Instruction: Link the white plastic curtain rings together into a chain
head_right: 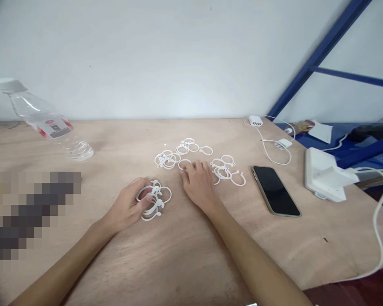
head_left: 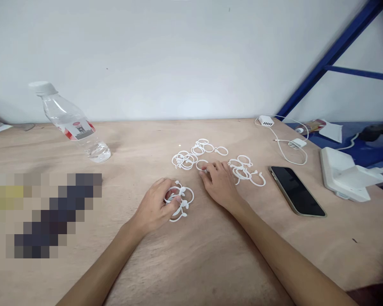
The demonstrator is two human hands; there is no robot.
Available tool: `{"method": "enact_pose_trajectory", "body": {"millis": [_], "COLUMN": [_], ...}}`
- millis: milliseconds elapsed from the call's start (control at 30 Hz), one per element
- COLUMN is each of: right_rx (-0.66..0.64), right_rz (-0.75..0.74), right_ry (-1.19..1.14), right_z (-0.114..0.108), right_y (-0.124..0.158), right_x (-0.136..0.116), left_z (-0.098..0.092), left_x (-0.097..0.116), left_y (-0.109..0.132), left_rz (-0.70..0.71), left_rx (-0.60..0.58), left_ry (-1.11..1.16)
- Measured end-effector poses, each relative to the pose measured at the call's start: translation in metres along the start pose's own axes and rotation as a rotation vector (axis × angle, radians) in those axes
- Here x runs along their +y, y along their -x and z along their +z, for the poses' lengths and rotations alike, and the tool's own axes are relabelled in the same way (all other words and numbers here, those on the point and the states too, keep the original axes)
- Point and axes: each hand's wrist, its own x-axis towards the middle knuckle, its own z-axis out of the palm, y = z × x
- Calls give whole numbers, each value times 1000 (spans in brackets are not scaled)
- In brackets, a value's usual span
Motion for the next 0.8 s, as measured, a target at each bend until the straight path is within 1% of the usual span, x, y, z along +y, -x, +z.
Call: {"method": "enact_pose_trajectory", "body": {"millis": [100, 167, 267, 367, 467, 533, 600, 667, 733, 800], "right_rx": [16, 31, 102, 168, 141, 98, 70, 58, 55, 55], "right_rz": [-15, -15, -21, -90, -242, -332, -378, -396, -385, -311], "right_ry": [-20, -77, -231, -391, -532, -610, -659, -699, -764, -864], "right_z": [1, 0, -5, -11, -15, -16, -16, -16, -16, -16], "right_y": [0, 0, 1, 4, 10, 13, 16, 18, 19, 20], "right_x": [2, 3, -2, -13, -24, -30, -35, -37, -39, -41], "left_z": [0, -1, 0, 1, 2, 3, 3, 2, 1, 0], "left_x": [0, 1, 2, 3, 1, 0, -2, -1, 0, 2], "left_y": [0, -1, 0, 1, 3, 3, 3, 2, 1, 1], "left_rz": [32, 67, 99, 110, 119, 77, 20, 17, 57, 73], "left_rx": [18, 29, 43, 59, 107, 165, 209, 206, 174, 153], "left_ry": [-11, -30, -48, -86, -126, -106, -82, -83, -93, -82]}}
